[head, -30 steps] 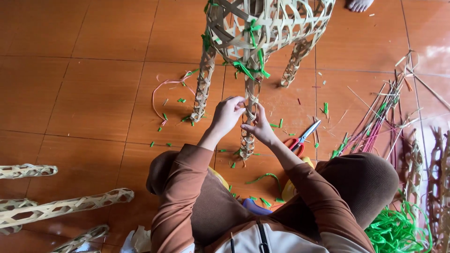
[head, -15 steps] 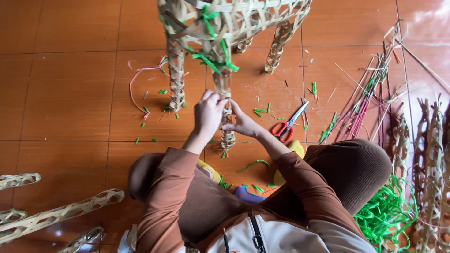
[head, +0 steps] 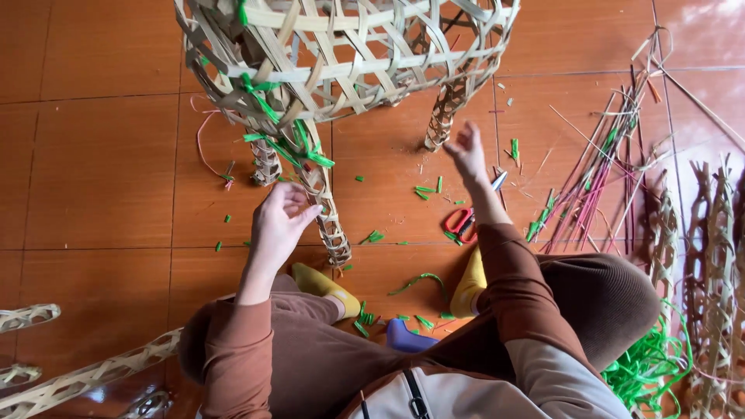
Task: Assembling and securing a woven bamboo animal structure using plastic ties and scissors.
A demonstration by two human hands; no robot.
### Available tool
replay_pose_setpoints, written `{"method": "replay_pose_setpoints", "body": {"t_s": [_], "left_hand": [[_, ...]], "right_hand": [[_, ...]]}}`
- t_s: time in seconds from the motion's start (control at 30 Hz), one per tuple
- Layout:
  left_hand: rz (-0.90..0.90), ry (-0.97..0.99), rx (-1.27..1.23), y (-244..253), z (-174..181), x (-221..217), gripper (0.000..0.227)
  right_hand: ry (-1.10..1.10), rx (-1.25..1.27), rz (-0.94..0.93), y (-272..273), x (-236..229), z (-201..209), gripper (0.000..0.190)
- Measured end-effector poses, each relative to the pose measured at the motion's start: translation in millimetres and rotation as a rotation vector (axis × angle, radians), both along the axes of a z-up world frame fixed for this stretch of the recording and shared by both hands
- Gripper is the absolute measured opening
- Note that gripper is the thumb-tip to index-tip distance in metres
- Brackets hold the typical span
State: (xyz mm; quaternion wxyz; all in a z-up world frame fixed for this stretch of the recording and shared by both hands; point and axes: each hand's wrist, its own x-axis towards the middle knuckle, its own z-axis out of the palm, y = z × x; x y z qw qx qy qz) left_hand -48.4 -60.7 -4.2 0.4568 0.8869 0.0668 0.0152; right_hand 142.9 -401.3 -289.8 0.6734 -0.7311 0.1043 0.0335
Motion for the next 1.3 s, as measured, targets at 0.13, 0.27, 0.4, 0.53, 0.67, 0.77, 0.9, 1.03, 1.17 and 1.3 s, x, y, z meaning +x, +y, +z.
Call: {"method": "replay_pose_setpoints", "body": {"t_s": [0.13,0.27,0.4,0.53,0.67,0.77,0.9,1.03,1.17,1.3], "left_hand": [[0.089,-0.136,-0.387,-1.9,14.3,11.7,0.05],[0.111,-0.181,-1.122,21.0,-38.7,48.5,0.023],[0.088,-0.105,-1.211,-2.7,11.9,54.8,0.033],[0.233,-0.024,-1.21,-13.1,37.8,59.8,0.027],[0.285,0.046,-1.34,9.6,-5.2,72.7,0.018],[0.253,0.072,-1.411,6.1,12.7,70.8,0.02],[0.245,0.038,-1.385,9.8,11.3,73.7,0.024],[0.231,0.011,-1.427,-3.4,44.7,76.7,0.018],[0.248,-0.006,-1.343,-10.2,60.8,79.9,0.021],[0.312,0.021,-1.219,-3.5,45.9,81.6,0.019]], "right_hand": [[-0.147,0.254,0.065,13.7,22.6,90.3,0.106],[-0.169,0.431,0.124,26.2,30.4,87.6,0.108],[-0.215,0.435,0.026,25.8,34.2,40.2,0.074],[-0.3,0.462,-0.068,4.8,24.2,16.0,0.071],[-0.288,0.481,-0.049,-26.0,16.8,-21.2,0.084],[-0.27,0.407,-0.02,-33.1,14.3,-15.3,0.099],[-0.294,0.33,0.056,-32.1,16.6,-13.3,0.105],[-0.238,0.267,-0.021,-11.0,13.2,18.0,0.088],[-0.147,0.302,-0.076,-12.3,17.8,28.1,0.082],[-0.086,0.305,-0.093,-10.9,15.8,37.8,0.078]]}}
